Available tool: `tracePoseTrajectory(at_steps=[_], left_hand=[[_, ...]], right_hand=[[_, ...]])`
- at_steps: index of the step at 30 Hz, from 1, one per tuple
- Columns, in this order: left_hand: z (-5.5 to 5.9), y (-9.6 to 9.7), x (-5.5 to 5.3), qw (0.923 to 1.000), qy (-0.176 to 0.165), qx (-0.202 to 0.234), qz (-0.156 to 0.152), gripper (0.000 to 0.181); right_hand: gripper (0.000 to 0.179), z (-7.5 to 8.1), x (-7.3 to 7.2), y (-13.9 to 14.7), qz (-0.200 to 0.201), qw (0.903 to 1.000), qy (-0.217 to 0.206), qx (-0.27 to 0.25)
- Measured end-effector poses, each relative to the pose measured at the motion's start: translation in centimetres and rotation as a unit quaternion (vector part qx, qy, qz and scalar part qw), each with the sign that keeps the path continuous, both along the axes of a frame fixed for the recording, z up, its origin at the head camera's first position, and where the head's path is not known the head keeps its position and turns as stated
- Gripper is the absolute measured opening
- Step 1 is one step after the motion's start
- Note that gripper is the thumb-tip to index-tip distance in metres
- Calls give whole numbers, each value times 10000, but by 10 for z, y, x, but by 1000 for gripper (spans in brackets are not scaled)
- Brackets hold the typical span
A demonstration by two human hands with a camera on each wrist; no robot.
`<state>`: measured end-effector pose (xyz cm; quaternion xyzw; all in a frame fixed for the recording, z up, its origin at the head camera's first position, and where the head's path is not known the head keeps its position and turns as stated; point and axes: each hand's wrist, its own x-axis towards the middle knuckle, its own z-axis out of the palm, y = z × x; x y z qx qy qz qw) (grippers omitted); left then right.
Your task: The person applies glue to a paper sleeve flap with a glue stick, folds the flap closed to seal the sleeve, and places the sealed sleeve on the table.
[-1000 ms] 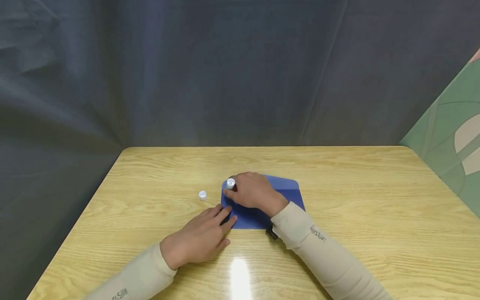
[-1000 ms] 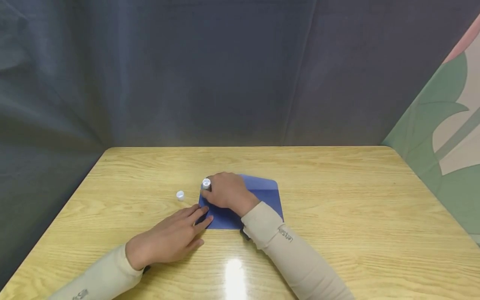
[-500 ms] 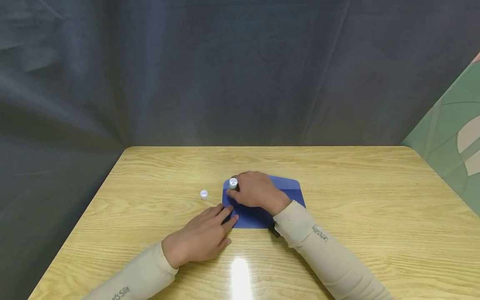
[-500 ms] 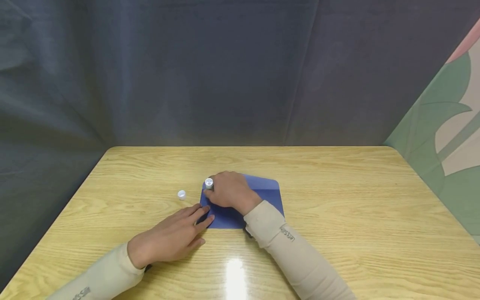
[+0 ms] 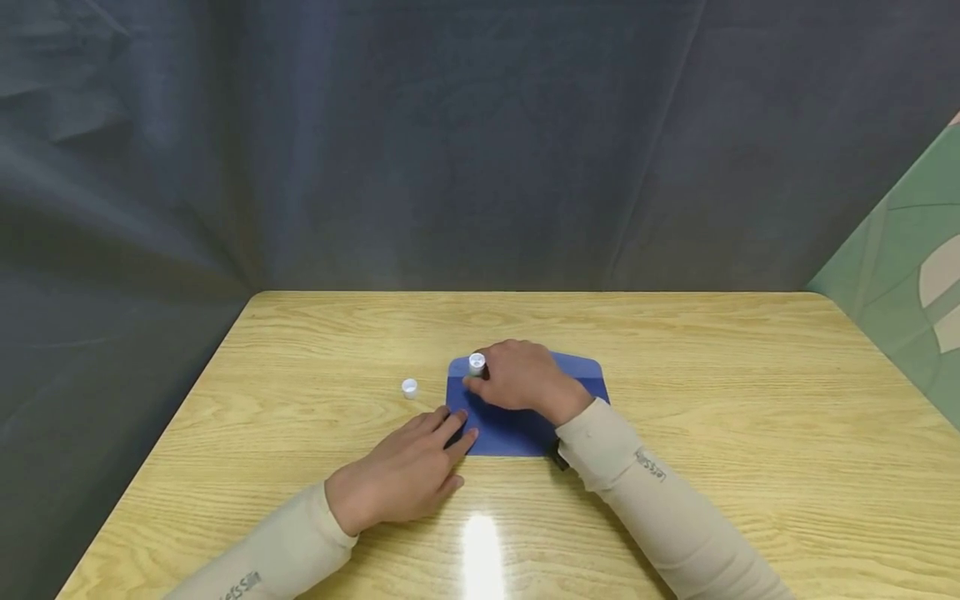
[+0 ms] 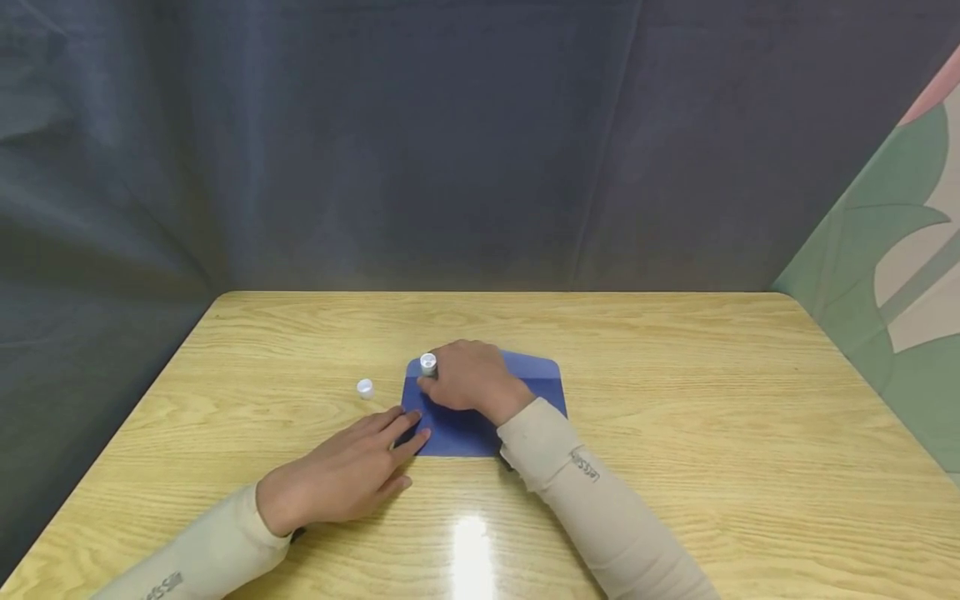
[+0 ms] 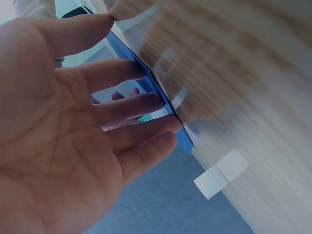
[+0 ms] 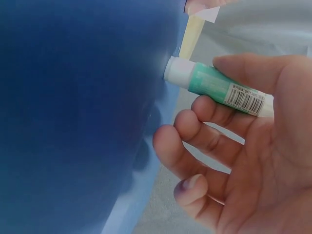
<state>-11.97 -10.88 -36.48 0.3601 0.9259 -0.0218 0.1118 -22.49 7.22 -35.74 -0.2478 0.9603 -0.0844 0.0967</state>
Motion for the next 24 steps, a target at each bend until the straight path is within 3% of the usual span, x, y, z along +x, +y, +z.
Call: tracePoseTrajectory(at_steps=[24], left_hand=[[-1,1,0,10000,18,11,55,56]], right_hand=[[34,0,-3,32,-274,9986,-450,33]])
